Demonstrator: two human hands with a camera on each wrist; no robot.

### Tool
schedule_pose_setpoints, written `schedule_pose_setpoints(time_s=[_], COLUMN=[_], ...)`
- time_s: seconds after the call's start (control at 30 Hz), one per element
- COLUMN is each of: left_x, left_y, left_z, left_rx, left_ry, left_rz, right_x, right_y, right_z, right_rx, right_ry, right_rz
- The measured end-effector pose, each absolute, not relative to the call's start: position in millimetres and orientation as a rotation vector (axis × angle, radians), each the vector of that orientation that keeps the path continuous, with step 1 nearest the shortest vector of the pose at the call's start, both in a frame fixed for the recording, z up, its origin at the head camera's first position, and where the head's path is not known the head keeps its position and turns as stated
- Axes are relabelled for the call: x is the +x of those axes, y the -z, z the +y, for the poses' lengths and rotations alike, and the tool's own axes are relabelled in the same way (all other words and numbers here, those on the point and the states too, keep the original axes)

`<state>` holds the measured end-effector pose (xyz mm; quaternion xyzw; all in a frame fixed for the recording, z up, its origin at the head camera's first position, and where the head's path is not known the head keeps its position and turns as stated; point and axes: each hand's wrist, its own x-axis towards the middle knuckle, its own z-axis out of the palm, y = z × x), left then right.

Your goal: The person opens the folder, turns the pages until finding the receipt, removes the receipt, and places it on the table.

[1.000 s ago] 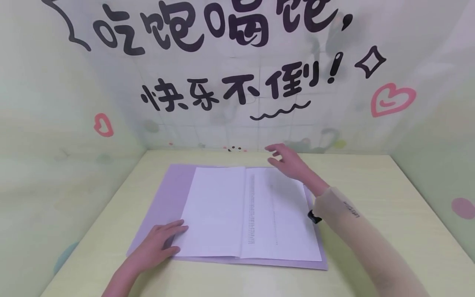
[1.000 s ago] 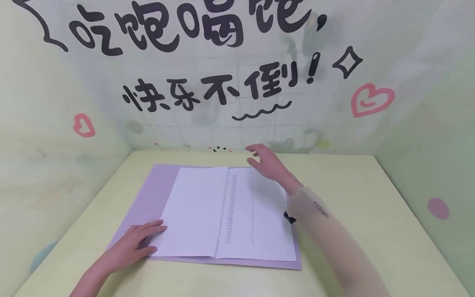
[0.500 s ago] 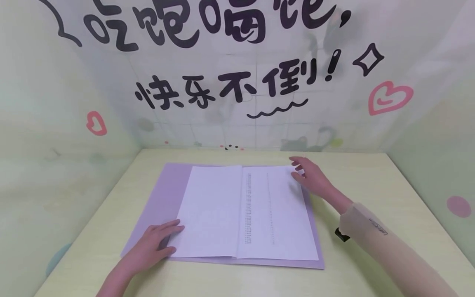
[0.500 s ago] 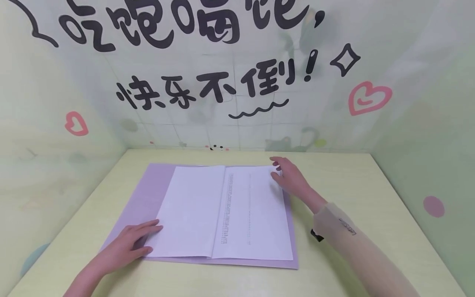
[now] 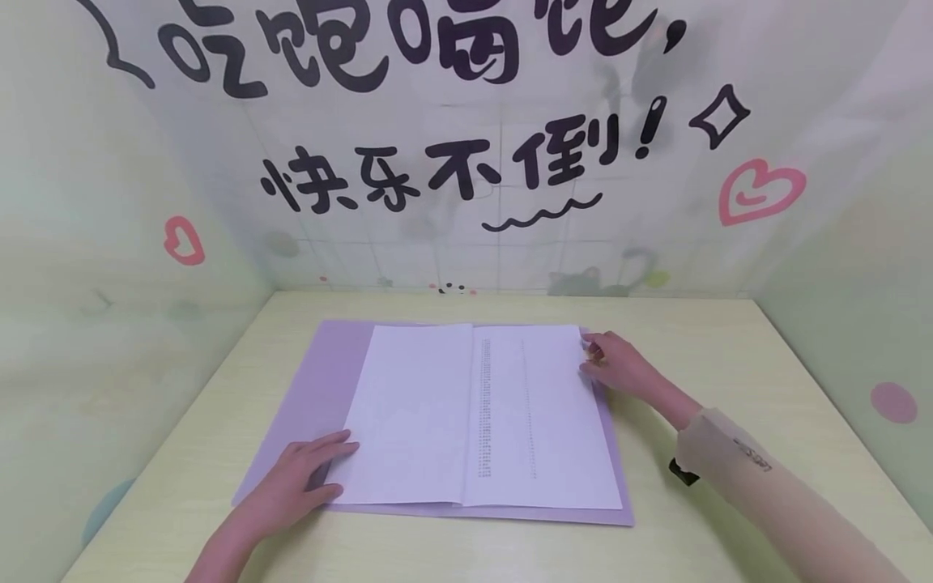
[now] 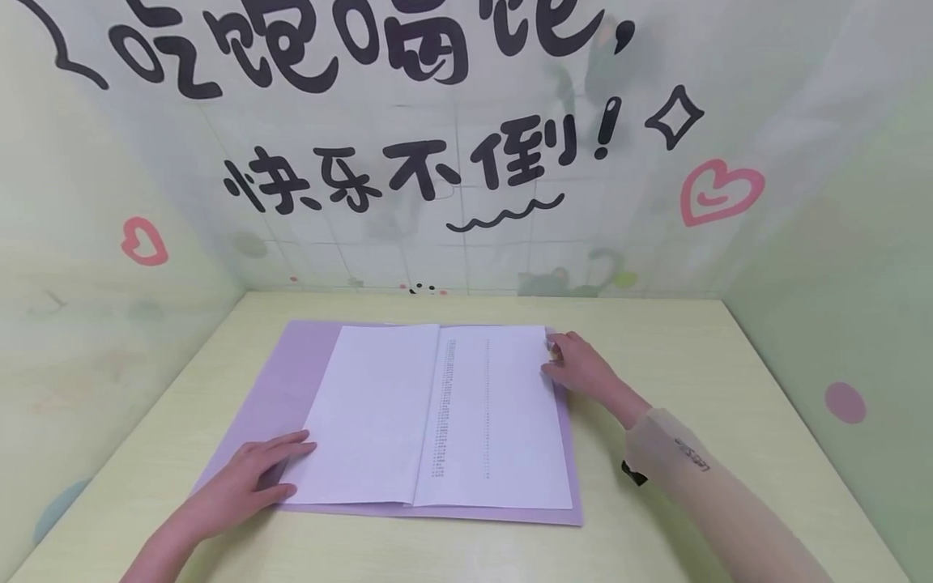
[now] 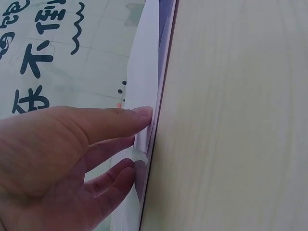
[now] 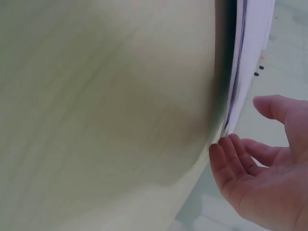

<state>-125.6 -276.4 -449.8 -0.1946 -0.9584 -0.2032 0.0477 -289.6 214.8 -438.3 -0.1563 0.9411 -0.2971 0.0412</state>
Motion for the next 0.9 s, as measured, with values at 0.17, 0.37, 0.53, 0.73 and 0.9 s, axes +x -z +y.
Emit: schedule_pose_setpoints(time_s=[0.17,0.37,0.53,0.73,0.9], left_x=[-126.2,-128.2,-129.6,-130.0,-129.5], left_y=[451.5,454.7,455.9,455.6,455.4], left_z=[-277.7,-277.9,-278.1,-277.9,-277.9], left_rx=[-0.610,-0.625,-0.655,-0.668,-0.661], left_ry=[0.605,0.598,0.581,0.564,0.569], left_rz=[-2.912,-2.892,-2.853,-2.833,-2.850], right_x=[-291.4,-292.8,-294.5,-295.3,-295.1], right_y=[444.2,442.6,444.0,444.9,446.0], right_z=[217.4,219.9,222.6,224.2,226.2], right_rx=[-0.458,-0.513,-0.601,-0.611,-0.606], right_ry=[0.849,0.820,0.800,0.781,0.791], right_rz=[2.841,2.852,2.870,2.872,2.856])
